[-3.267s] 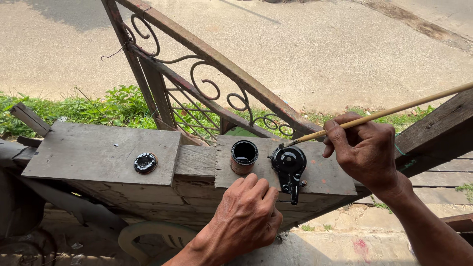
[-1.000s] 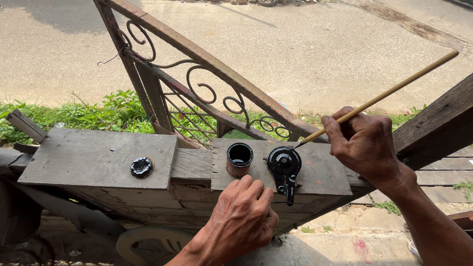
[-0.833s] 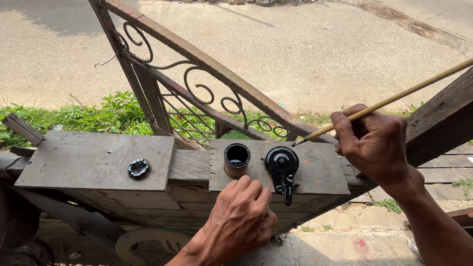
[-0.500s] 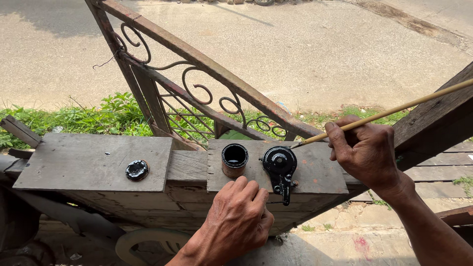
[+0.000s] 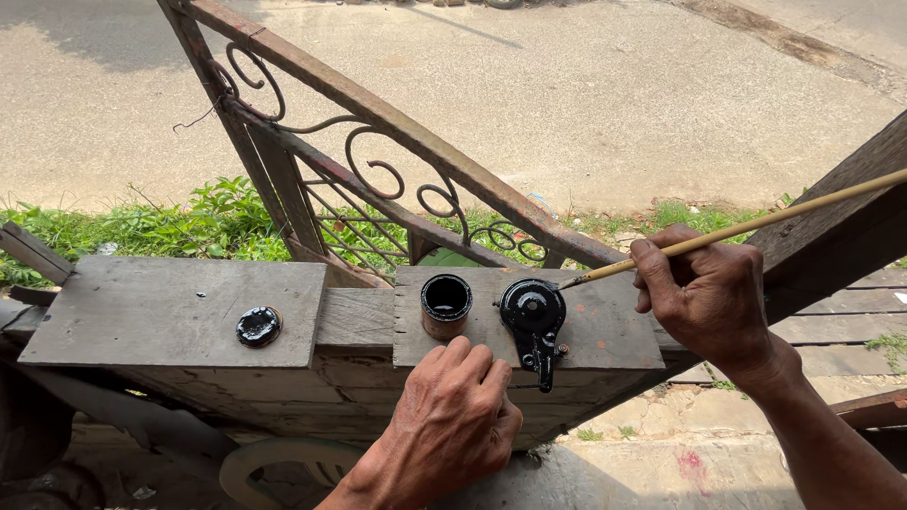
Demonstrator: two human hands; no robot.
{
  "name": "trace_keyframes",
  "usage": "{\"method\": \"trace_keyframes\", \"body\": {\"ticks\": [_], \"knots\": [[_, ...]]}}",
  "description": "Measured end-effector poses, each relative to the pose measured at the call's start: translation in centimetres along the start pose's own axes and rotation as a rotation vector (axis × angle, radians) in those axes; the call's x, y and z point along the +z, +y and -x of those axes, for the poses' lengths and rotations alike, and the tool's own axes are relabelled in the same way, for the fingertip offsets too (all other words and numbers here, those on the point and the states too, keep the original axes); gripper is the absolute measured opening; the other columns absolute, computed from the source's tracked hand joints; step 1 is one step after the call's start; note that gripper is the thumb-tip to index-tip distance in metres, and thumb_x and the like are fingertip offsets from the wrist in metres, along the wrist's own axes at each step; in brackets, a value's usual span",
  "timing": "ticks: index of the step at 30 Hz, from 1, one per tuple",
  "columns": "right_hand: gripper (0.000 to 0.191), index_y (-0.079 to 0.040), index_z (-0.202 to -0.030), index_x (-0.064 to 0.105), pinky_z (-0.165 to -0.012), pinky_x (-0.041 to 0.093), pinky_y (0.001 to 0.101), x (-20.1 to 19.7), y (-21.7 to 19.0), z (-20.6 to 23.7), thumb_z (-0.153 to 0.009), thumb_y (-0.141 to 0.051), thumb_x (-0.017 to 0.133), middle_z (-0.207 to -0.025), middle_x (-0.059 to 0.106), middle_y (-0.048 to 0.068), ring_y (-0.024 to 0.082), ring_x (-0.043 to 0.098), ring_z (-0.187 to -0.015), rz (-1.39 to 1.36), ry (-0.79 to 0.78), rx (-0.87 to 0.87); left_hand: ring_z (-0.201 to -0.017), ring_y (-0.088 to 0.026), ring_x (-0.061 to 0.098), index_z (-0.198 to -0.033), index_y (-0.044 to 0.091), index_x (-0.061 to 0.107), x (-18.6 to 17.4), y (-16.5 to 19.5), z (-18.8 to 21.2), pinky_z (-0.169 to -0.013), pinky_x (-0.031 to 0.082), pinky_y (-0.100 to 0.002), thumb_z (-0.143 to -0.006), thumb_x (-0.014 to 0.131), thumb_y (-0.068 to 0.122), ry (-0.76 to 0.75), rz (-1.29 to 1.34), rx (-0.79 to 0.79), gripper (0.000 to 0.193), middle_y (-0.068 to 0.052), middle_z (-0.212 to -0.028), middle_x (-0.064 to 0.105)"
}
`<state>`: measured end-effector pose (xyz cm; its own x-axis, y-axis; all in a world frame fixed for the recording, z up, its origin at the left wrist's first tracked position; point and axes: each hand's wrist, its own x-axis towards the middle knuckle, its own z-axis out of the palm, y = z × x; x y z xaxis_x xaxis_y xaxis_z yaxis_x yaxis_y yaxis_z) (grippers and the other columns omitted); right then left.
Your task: The person paints a metal machine part with black paint using a long-handled brush, dipping the brush into a small open paint can and coating the part's surfaces while rotating it by hand. At the end the person places the lid on the paint can and presses it closed.
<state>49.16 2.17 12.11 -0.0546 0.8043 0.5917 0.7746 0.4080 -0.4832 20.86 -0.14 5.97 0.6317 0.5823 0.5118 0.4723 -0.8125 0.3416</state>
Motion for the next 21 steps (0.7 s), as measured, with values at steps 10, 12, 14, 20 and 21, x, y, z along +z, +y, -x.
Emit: {"method": "trace_keyframes", "body": {"ticks": [10,12,14,20,21], "knots": [[0.021,0.002,-0.092,0.072,-0.05,0.057,0.0256,-0.32,-0.34,0.27,-0.103,-0.013,0.062,-0.067,0.071,0.007,0.01,0.071,-0.059,-0.066,0.072,-0.05,-0.069,-0.024,0.049,-0.075,-0.001,0.062,0.2,-0.08,0.11,-0.062,0.044,-0.042,-0.076,0.068,0.009,-0.026,-0.011,-0.015,0.012,-0.011,-0.069,0.049],[0.022,0.002,-0.089,0.072,-0.049,0.056,0.026,-0.22,-0.33,0.4,-0.102,-0.013,0.063,-0.064,0.071,0.007,0.011,0.072,-0.057,-0.017,0.061,-0.048,-0.071,-0.025,0.05,-0.074,0.0,0.061,0.25,-0.08,0.31,-0.062,0.044,-0.042,-0.074,0.068,0.009,0.021,-0.008,-0.003,0.012,-0.011,-0.07,0.05],[0.025,0.002,-0.083,0.073,-0.047,0.055,0.0271,-0.35,-0.18,0.48,-0.101,-0.013,0.063,-0.059,0.07,0.008,0.012,0.071,-0.053,0.057,0.047,0.015,-0.071,-0.026,0.05,-0.073,0.0,0.06,0.3,-0.19,0.47,-0.062,0.045,-0.042,-0.072,0.069,0.008,0.061,-0.008,0.001,0.012,-0.011,-0.071,0.05],[0.022,0.0,-0.093,0.071,-0.05,0.058,0.0241,-0.94,0.42,0.16,-0.105,-0.013,0.059,-0.066,0.069,0.006,0.01,0.07,-0.058,-0.178,0.112,-0.011,-0.07,-0.026,0.051,-0.074,0.001,0.059,0.62,-0.36,0.9,-0.061,0.045,-0.041,-0.072,0.071,0.008,0.061,0.0,-0.023,0.014,-0.011,-0.071,0.05],[0.021,0.001,-0.092,0.071,-0.05,0.057,0.0242,-0.73,0.4,0.16,-0.104,-0.013,0.06,-0.065,0.069,0.006,0.01,0.071,-0.057,-0.153,0.095,-0.015,-0.07,-0.026,0.051,-0.074,0.001,0.059,0.66,-0.36,0.91,-0.061,0.045,-0.041,-0.072,0.071,0.009,0.066,-0.002,-0.022,0.014,-0.011,-0.071,0.05]]}}
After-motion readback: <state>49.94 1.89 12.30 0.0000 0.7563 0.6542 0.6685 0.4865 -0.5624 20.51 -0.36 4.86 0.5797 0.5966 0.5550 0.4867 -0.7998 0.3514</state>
